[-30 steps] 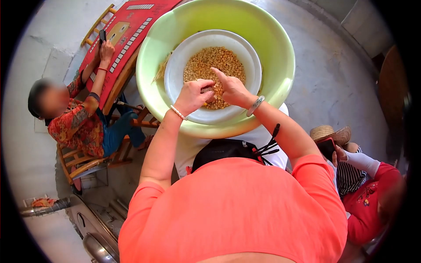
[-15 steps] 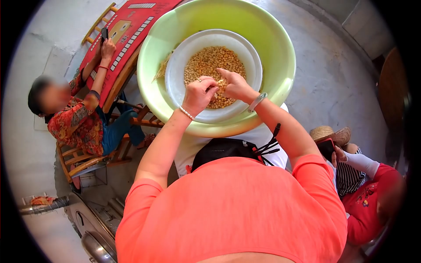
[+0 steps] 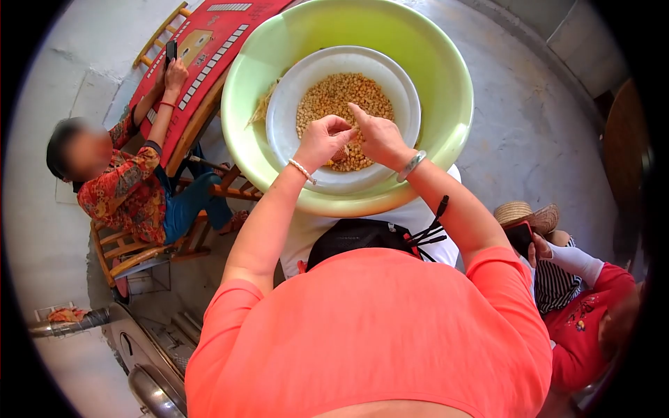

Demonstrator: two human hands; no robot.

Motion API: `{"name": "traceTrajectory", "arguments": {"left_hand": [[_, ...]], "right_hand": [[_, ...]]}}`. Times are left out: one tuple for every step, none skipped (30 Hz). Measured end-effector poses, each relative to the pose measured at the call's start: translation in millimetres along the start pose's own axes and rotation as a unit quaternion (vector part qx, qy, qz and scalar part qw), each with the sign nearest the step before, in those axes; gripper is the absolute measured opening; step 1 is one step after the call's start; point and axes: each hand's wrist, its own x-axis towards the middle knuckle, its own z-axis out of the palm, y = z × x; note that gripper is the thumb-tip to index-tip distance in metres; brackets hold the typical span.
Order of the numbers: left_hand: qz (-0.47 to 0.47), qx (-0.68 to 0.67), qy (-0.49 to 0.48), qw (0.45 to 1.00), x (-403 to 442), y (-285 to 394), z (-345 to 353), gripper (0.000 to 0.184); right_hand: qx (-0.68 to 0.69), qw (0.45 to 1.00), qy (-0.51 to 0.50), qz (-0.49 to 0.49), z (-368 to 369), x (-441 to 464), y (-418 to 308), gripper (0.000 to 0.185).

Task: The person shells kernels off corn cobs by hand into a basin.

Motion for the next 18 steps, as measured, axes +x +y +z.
{"name": "traceTrajectory", "arguments": {"left_hand": [[-0.021, -0.019, -0.02, 0.999, 1.7, 2.4, -2.4, 0.011], [-0.033, -0.047, -0.034, 0.998, 2.7, 3.5, -4.0, 0.011], [-0.044, -0.074, -0.049, 0.995, 3.2, 4.3, -5.3, 0.011], [-0.056, -0.101, -0.063, 0.991, 2.7, 5.6, -6.2, 0.011], [-0.057, -0.117, -0.064, 0.989, 1.6, 7.5, -7.1, 0.012], [-0.058, -0.133, -0.064, 0.987, 0.7, 10.6, -8.2, 0.012], [-0.058, -0.149, -0.064, 0.985, 0.1, 12.1, -8.5, 0.012], [-0.063, -0.155, -0.059, 0.984, -0.2, 11.7, -8.2, 0.012], [-0.069, -0.161, -0.054, 0.983, -0.6, 10.9, -8.1, 0.012], [-0.075, -0.167, -0.049, 0.982, -1.3, 9.9, -8.0, 0.012], [-0.065, -0.156, -0.04, 0.985, -2.1, 8.2, -7.2, 0.011], [-0.055, -0.144, -0.03, 0.988, -2.6, 6.0, -5.7, 0.011], [-0.045, -0.133, -0.02, 0.99, -3.0, 4.0, -4.2, 0.01], [-0.036, -0.112, -0.009, 0.993, -3.8, 2.2, -2.8, 0.01], [-0.027, -0.092, 0.003, 0.995, -5.3, 0.6, -0.9, 0.01], [-0.017, -0.071, 0.014, 0.997, -5.9, -0.5, 0.9, 0.01], [-0.018, -0.063, 0.02, 0.998, -5.8, -1.1, 2.5, 0.01], [-0.018, -0.055, 0.026, 0.998, -5.9, -1.4, 4.3, 0.011]], "right_hand": [[0.007, 1.0, 0.006, -0.012, 0.3, -0.6, -0.3, 0.07], [0.014, 1.0, 0.013, -0.023, 0.4, -1.4, -0.4, 0.07], [0.02, 0.999, 0.02, -0.034, 0.5, -2.2, -0.4, 0.071], [0.019, 0.999, 0.019, -0.034, 0.8, -2.7, -0.3, 0.071], [0.017, 0.999, 0.018, -0.034, 1.3, -2.5, -0.1, 0.072], [0.016, 0.999, 0.017, -0.034, 1.6, -2.0, 0.1, 0.072], [0.015, 0.999, 0.014, -0.033, 1.7, -1.6, 0.2, 0.072], [0.015, 0.999, 0.011, -0.032, 1.7, -1.3, 0.2, 0.072], [0.015, 0.999, 0.008, -0.031, 1.8, -1.1, 0.3, 0.072], [0.013, 0.999, 0.009, -0.03, 2.2, -0.9, 0.4, 0.072], [0.011, 0.999, 0.01, -0.029, 2.8, -0.9, 0.5, 0.072], [0.009, 1.0, 0.01, -0.028, 3.1, -0.8, 0.3, 0.073], [0.01, 1.0, 0.008, -0.028, 3.0, -1.0, -0.1, 0.072], [0.012, 1.0, 0.006, -0.028, 2.4, -0.9, -0.3, 0.072], [0.013, 1.0, 0.004, -0.028, 1.9, -0.8, -0.3, 0.072], [0.013, 0.999, 0.006, -0.03, 2.0, -0.4, 0.2, 0.072], [0.013, 0.999, 0.008, -0.031, 2.9, 0.0, 1.1, 0.073], [0.013, 0.999, 0.009, -0.033, 3.4, 0.1, 1.3, 0.073]]}}
